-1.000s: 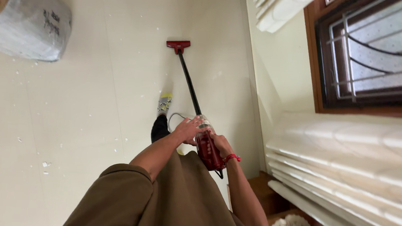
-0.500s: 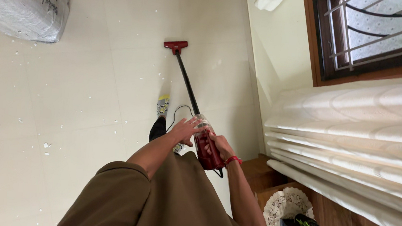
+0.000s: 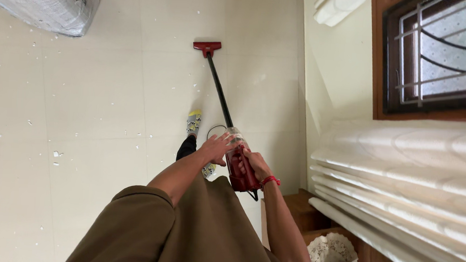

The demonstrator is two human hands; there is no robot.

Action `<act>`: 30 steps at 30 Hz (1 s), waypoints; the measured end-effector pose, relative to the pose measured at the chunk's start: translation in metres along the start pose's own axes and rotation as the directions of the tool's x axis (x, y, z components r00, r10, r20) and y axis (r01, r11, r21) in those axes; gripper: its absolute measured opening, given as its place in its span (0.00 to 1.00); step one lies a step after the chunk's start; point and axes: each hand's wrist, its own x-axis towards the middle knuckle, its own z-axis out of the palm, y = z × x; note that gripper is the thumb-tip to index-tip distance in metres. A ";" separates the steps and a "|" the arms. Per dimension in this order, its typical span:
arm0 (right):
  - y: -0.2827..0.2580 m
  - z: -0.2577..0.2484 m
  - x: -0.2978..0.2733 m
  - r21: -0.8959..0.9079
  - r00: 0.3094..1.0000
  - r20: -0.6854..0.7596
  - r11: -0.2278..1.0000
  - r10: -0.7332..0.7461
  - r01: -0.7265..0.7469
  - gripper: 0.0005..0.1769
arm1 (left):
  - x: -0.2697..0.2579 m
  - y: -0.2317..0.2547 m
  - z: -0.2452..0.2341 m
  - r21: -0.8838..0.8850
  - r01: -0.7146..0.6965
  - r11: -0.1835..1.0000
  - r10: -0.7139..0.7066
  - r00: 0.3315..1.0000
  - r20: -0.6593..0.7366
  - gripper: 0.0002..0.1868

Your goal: The person vacuums the floor, moving around a table and television stand, and switches the vacuum head.

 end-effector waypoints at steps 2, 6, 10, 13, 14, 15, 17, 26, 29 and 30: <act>-0.011 0.002 0.005 -0.006 1.000 -0.003 1.000 0.003 -0.003 0.23 | 0.004 -0.008 -0.007 -0.008 0.004 1.000 -0.004 1.000 -0.006 0.64; -0.043 0.006 0.013 -0.059 1.000 -0.006 0.998 0.020 -0.020 0.23 | 0.014 -0.024 -0.023 -0.011 0.021 1.000 -0.021 1.000 -0.016 0.63; -0.080 0.014 0.024 -0.079 0.999 -0.008 0.996 0.044 -0.044 0.25 | 0.033 -0.049 -0.040 0.014 0.038 0.999 -0.038 0.999 -0.018 0.61; -0.103 0.020 0.040 -0.119 0.999 -0.031 0.992 0.041 -0.044 0.24 | 0.046 -0.071 -0.057 0.002 0.066 0.998 -0.066 0.998 0.022 0.59; -0.112 0.022 0.046 -0.103 0.999 -0.020 0.994 0.034 -0.036 0.24 | 0.049 -0.078 -0.062 0.001 0.067 0.998 -0.067 0.998 0.023 0.59; -0.120 0.025 0.050 -0.087 1.000 -0.010 0.996 0.027 -0.027 0.25 | 0.052 -0.084 -0.068 -0.007 0.072 0.997 -0.072 0.997 0.020 0.59; -0.136 0.031 0.056 -0.098 0.999 -0.036 0.995 0.030 -0.034 0.26 | 0.056 -0.096 -0.079 -0.017 0.076 0.997 -0.076 0.997 0.016 0.58; -0.199 0.037 0.085 -0.106 0.995 -0.037 0.990 0.092 -0.095 0.28 | 0.080 -0.145 -0.128 -0.014 0.081 0.997 -0.080 0.995 0.052 0.57; -0.213 0.033 0.091 -0.123 0.996 -0.036 0.989 0.076 -0.080 0.29 | 0.088 -0.151 -0.139 -0.030 0.081 0.996 -0.079 0.995 0.068 0.58; -0.217 0.032 0.093 -0.134 0.998 -0.037 0.990 0.042 -0.047 0.29 | 0.092 -0.154 -0.142 -0.029 0.069 0.997 -0.068 0.996 0.053 0.58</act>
